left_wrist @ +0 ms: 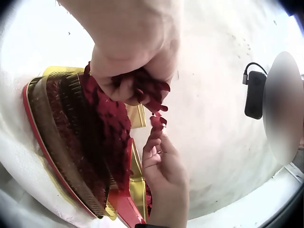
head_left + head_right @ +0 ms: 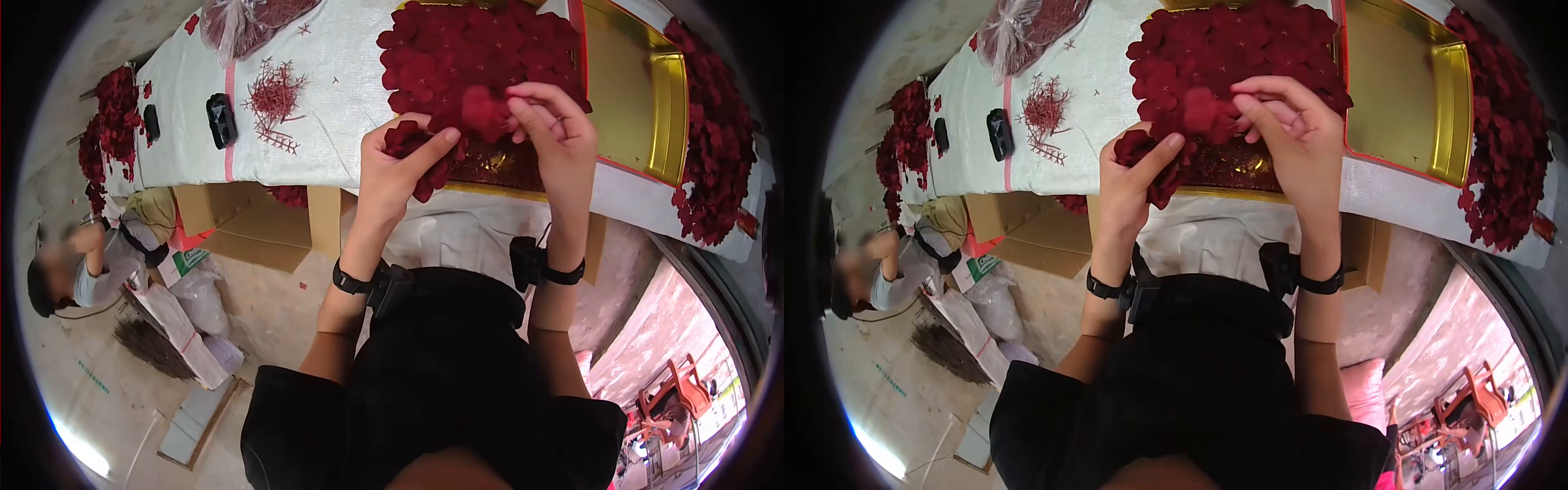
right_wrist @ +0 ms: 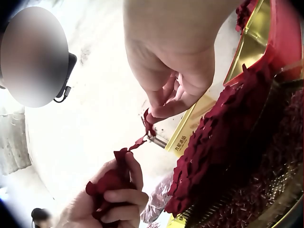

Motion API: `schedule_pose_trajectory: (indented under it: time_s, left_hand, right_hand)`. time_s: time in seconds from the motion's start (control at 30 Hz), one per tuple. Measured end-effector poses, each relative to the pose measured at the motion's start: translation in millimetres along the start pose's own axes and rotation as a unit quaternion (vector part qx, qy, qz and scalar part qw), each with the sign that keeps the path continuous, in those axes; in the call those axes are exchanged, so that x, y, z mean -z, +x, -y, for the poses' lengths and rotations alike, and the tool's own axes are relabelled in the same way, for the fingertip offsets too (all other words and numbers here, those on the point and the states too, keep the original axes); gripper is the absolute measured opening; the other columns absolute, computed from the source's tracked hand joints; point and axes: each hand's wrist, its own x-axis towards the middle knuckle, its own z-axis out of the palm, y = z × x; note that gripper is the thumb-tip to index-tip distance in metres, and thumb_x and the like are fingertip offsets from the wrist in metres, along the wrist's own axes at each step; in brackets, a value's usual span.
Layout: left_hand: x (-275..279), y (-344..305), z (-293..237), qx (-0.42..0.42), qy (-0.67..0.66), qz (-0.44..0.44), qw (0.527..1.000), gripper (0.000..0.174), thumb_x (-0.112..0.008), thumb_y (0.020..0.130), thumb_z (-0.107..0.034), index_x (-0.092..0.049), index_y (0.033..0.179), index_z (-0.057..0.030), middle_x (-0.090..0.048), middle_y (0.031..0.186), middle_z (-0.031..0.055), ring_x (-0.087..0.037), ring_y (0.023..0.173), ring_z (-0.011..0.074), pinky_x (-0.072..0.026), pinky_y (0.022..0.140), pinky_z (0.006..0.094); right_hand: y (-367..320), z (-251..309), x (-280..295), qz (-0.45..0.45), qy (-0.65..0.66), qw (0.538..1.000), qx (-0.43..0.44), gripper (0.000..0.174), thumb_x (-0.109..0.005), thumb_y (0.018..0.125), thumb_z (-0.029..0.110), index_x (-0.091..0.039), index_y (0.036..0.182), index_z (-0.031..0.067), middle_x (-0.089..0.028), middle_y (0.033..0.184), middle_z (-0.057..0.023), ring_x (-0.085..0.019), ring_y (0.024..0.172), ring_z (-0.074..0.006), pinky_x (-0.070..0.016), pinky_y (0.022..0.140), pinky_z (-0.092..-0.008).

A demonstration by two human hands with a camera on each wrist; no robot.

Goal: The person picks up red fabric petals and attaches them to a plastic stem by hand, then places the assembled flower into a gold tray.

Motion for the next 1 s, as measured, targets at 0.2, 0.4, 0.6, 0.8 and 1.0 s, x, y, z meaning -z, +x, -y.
schedule_pose_trajectory:
  time_s: [0.2, 0.4, 0.6, 0.8, 1.0]
  left_hand:
    - [-8.6, -0.8, -1.1, 0.027, 0.040, -0.074, 0.996, 0.009, -0.069, 0.079, -0.004, -0.066, 0.086, -0.0001, -0.065, 0.071, 0.0031, -0.055, 0.060, 0.0051, -0.0440, 0.056, 0.0190]
    - [-12.0, 0.2, 2.6, -0.057, 0.140, -0.120, 0.981, 0.011, -0.069, 0.079, -0.004, -0.065, 0.086, 0.0038, -0.064, 0.085, 0.0047, -0.055, 0.069, 0.0054, -0.0414, 0.061, 0.0169]
    - [-12.2, 1.1, -4.9, -0.179, 0.259, -0.087, 0.945, 0.011, -0.069, 0.077, -0.002, -0.065, 0.085, 0.0046, -0.062, 0.085, 0.0047, -0.054, 0.071, 0.0066, -0.0407, 0.062, 0.0176]
    - [-8.9, -4.2, -6.7, -0.011, 0.072, -0.085, 0.994, 0.009, -0.067, 0.082, -0.007, -0.064, 0.085, 0.0012, -0.057, 0.070, 0.0002, -0.051, 0.060, 0.0035, -0.0386, 0.054, 0.0179]
    - [-11.3, -7.0, -6.3, 0.070, -0.085, -0.066, 0.992, 0.008, -0.066, 0.084, -0.010, -0.062, 0.085, -0.0030, -0.055, 0.065, -0.0028, -0.047, 0.052, 0.0028, -0.0348, 0.044, 0.0200]
  right_hand:
    - [0.0, 2.3, 6.1, -0.056, 0.011, 0.998, 0.032, 0.015, -0.061, 0.085, 0.000, -0.060, 0.100, -0.0029, -0.063, 0.090, -0.0064, -0.060, 0.070, -0.0092, -0.0446, 0.060, -0.0191]
    - [-8.9, 14.8, 7.2, -0.073, -0.026, 0.994, 0.079, 0.013, -0.060, 0.085, -0.002, -0.060, 0.098, -0.0035, -0.063, 0.097, -0.0092, -0.063, 0.071, -0.0119, -0.0470, 0.058, -0.0190]
    - [-16.3, 21.5, -3.1, -0.136, -0.044, 0.982, 0.124, 0.012, -0.058, 0.084, -0.007, -0.060, 0.096, -0.0053, -0.061, 0.103, -0.0141, -0.065, 0.073, -0.0163, -0.0532, 0.064, -0.0214]
    - [-21.0, 7.8, -4.1, -0.120, -0.069, 0.972, 0.188, 0.016, -0.061, 0.078, -0.011, -0.062, 0.092, -0.0040, -0.062, 0.104, -0.0158, -0.064, 0.083, -0.0182, -0.0553, 0.069, -0.0246]
    - [-31.8, 20.6, -6.5, 0.002, -0.280, 0.899, 0.338, 0.022, -0.067, 0.064, -0.011, -0.066, 0.081, 0.0028, -0.067, 0.091, -0.0107, -0.066, 0.083, -0.0200, -0.0551, 0.069, -0.0269]
